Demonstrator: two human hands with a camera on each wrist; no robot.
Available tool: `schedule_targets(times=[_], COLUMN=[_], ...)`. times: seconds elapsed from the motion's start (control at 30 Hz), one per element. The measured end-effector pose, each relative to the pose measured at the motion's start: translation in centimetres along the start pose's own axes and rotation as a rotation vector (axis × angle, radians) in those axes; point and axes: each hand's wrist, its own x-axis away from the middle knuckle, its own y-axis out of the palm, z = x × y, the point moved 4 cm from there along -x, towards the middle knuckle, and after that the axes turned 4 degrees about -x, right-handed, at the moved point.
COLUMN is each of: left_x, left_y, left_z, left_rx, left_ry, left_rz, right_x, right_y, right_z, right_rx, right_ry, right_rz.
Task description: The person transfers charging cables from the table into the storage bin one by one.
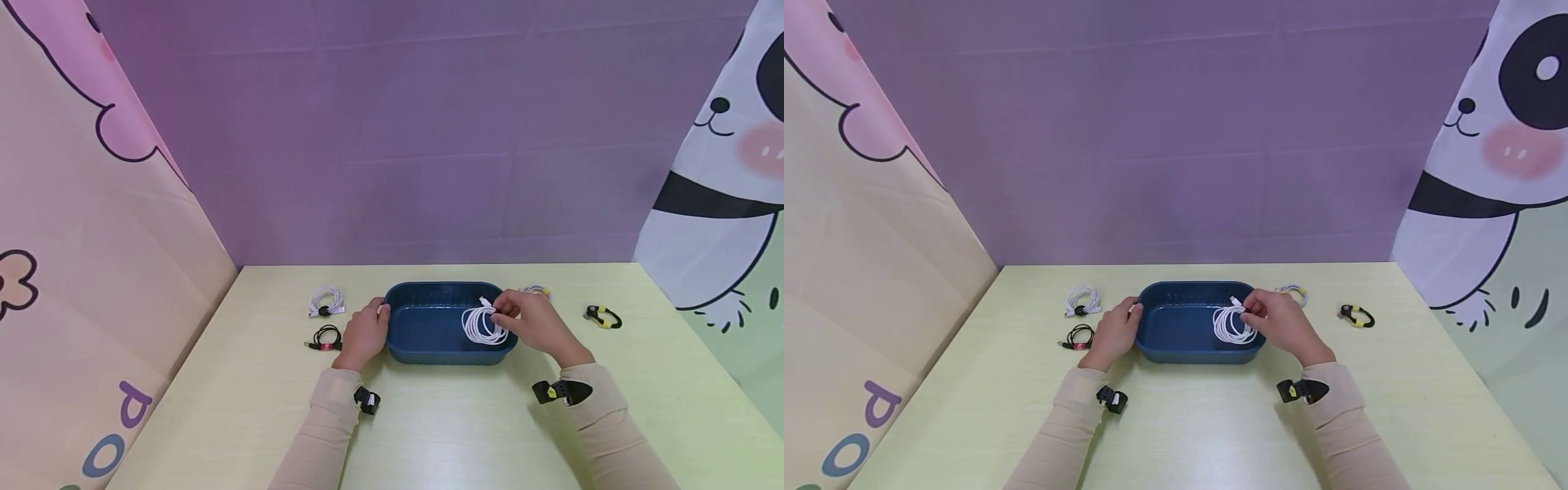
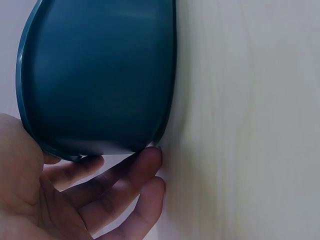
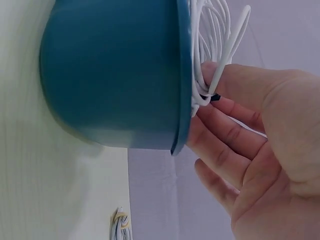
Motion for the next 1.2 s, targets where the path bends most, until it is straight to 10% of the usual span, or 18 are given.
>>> schedule_targets(times=[1.2], left_x=[0.1], left_y=[0.0], left_z=[0.1], left_rx=[-0.017], left_ry=[0.001], left_rz=[0.001], right_x=[-0.4], right_y=[2.3], right_z=[-0.2], right_rx=[0.132], right_ry=[-0.090], right_rz=[-0.055])
